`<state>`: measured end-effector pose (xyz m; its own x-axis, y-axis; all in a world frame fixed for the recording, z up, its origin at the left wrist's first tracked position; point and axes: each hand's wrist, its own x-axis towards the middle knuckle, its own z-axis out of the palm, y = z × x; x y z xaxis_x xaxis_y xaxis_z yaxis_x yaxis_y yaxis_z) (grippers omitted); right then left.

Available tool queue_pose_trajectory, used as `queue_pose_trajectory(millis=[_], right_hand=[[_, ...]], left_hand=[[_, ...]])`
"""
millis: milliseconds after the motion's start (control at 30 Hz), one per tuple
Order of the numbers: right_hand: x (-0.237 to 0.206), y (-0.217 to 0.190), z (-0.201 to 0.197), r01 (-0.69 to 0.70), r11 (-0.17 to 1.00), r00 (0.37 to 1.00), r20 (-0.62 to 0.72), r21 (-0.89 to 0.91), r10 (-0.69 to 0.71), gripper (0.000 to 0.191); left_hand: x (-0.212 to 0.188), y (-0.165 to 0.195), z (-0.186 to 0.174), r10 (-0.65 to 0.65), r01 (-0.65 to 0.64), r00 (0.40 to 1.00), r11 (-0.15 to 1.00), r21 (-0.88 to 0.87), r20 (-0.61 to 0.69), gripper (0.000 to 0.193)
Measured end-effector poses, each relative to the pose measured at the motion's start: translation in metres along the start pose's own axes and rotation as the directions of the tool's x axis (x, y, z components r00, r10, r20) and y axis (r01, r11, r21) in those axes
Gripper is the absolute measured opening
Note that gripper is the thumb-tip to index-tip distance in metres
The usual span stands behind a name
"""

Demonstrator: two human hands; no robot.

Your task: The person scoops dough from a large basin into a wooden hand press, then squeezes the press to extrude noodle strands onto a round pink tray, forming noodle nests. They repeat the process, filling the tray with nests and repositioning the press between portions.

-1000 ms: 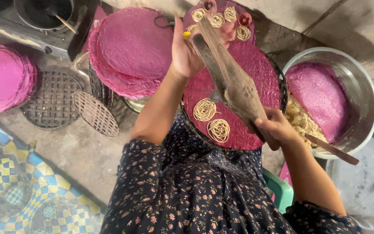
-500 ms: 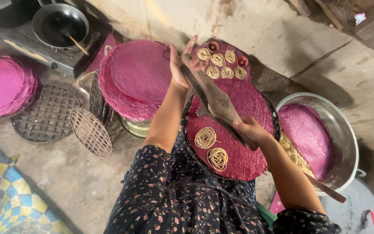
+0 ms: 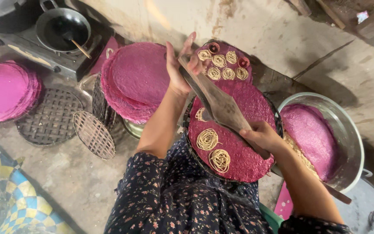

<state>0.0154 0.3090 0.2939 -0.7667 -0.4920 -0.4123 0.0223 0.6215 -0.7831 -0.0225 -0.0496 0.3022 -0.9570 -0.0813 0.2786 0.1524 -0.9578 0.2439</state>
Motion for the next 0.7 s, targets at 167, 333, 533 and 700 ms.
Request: queue_pose_trajectory(millis=[167,333,533,700], right_hand=[[-0.022,-0.024,-0.028,-0.016,0.988,0.998,-0.063,-0.156,0.006,0.063],[-0.004,-0.054,-0.014,0.097,0.990,0.992,-0.074,-0.100,-0.105,0.061],[-0.006,-0.045,0.009,0.070,0.992,0.997,-0.007,-0.108,-0.071,0.062],[-0.026,-0.004,0.002,0.010,1.000,1.000,0.004,-0.028,-0.010,0.068]], left_hand=[[-0.003,-0.023,0.001,0.030,-0.025,0.994,0.999,-0.041,0.107,0.084],[0.019,0.004,0.006,0.123,-0.128,0.988,0.991,0.048,0.094,0.091],[-0.021,0.022,0.008,0.090,-0.088,0.995,0.995,0.047,-0.045,0.083],[-0.035,-0.012,0.005,0.015,-0.015,0.999,1.000,0.001,0.050,0.078]])
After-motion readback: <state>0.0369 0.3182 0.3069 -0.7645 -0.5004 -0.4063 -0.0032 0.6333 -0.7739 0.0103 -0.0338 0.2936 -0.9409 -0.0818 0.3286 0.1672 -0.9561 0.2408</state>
